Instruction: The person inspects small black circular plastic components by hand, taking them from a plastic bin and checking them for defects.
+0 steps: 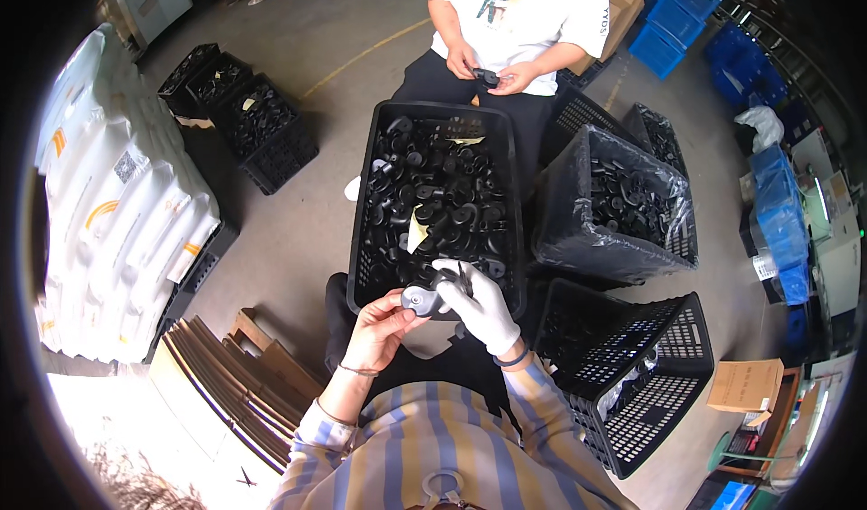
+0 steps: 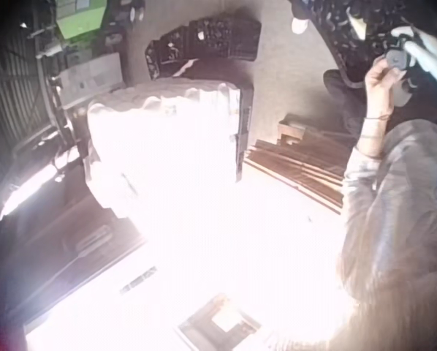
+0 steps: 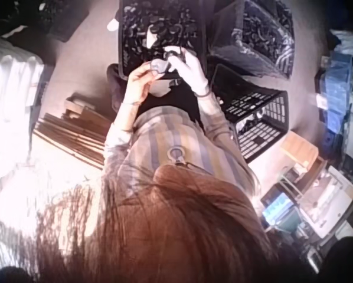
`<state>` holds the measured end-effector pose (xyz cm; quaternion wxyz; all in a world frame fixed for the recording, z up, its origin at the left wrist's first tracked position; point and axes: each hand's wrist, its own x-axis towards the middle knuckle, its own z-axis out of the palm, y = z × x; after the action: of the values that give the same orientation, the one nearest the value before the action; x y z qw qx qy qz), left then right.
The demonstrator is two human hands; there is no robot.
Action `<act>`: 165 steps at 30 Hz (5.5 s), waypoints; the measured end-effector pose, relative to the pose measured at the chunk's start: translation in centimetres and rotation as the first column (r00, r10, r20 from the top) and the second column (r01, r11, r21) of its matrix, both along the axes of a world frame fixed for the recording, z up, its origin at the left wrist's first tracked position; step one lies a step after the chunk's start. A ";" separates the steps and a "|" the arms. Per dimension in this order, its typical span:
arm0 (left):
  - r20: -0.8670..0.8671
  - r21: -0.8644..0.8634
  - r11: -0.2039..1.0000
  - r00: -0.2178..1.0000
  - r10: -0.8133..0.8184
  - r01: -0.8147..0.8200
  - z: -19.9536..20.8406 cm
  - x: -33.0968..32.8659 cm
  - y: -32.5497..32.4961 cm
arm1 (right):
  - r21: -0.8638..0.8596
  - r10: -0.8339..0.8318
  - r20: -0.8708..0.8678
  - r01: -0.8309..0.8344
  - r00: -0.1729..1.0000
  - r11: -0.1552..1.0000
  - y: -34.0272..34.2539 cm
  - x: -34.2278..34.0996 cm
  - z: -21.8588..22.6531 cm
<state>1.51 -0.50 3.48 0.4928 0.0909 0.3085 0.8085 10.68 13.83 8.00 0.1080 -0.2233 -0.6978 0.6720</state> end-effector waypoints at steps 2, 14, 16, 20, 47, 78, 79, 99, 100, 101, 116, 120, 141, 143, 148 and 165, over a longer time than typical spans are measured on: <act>0.111 -0.042 0.999 0.994 -0.016 0.021 0.4 0.1 0.2 | -0.048 -0.118 -0.058 0.116 0.991 0.992 -0.3 -0.2 -0.8; -0.733 -0.156 0.905 0.661 0.162 -0.395 1.5 1.8 1.1 | -0.186 -0.311 0.032 0.311 0.950 0.932 0.8 -2.0 -1.6; -0.987 -0.055 0.842 0.159 0.037 -0.537 1.2 1.4 1.1 | -0.203 -0.242 0.053 0.248 0.969 0.947 0.1 -1.2 -1.1; -0.969 0.066 0.880 0.181 0.170 -0.470 0.5 1.0 1.0 | -0.241 -0.128 0.044 0.135 0.991 0.961 -0.1 -0.2 -1.4; -0.802 -0.371 0.869 0.585 -0.122 -0.328 -3.5 -3.1 0.8 | -0.449 0.050 0.295 0.092 0.954 0.889 3.4 3.6 -4.7; -0.628 -0.409 0.912 0.735 -0.256 -0.032 -11.3 -4.7 15.7 | -0.556 -0.430 0.210 0.469 0.878 0.686 6.4 10.7 -9.4; -0.454 -0.222 0.970 0.869 -0.196 0.103 -8.8 -4.2 14.3 | -0.523 -0.403 0.152 0.419 0.902 0.742 6.4 9.6 -9.0; -0.226 -0.077 0.996 0.973 0.036 -0.055 -1.0 -0.2 2.8 | -0.431 -0.110 0.059 0.125 0.992 0.894 1.1 1.2 -1.8; -0.204 -0.088 0.995 0.979 0.026 -0.045 -0.9 -0.1 2.7 | -0.428 -0.107 0.060 0.122 0.992 0.896 1.1 1.3 -1.8; -0.203 -0.085 0.995 0.979 0.030 -0.048 -0.9 -0.1 2.7 | -0.433 -0.108 0.064 0.125 0.992 0.893 1.1 1.3 -1.8; 0.073 0.051 0.854 0.851 -0.520 0.518 -1.2 -1.7 1.8 | -0.010 0.286 0.263 -0.294 0.921 0.956 3.5 0.0 1.8; 0.212 0.250 0.870 0.853 -0.477 0.425 -1.6 -1.2 1.6 | 0.620 0.245 0.035 -0.214 0.969 0.755 4.4 1.3 -0.5; 0.042 0.177 0.983 0.998 -0.055 0.047 -0.4 -1.2 1.1 | 0.988 0.079 0.155 -0.155 0.985 0.004 0.0 1.2 4.8; 0.003 0.164 0.986 0.999 -0.035 0.034 0.0 -1.1 1.0 | 0.987 0.073 0.158 -0.158 0.985 -0.017 -0.1 1.1 4.8; -0.122 0.085 0.996 0.992 0.008 0.003 0.5 -1.1 1.0 | 0.977 0.066 0.207 -0.204 0.976 -0.060 -0.3 0.8 4.8; -0.796 -0.056 0.976 0.600 0.083 -0.209 2.4 -0.1 0.4 | 0.689 0.342 0.291 -0.444 0.893 0.573 3.1 0.6 3.4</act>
<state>1.39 -0.13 5.84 0.2440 0.3756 0.5573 0.6991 11.24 16.96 11.42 -0.0069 -0.0408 -0.9460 0.3216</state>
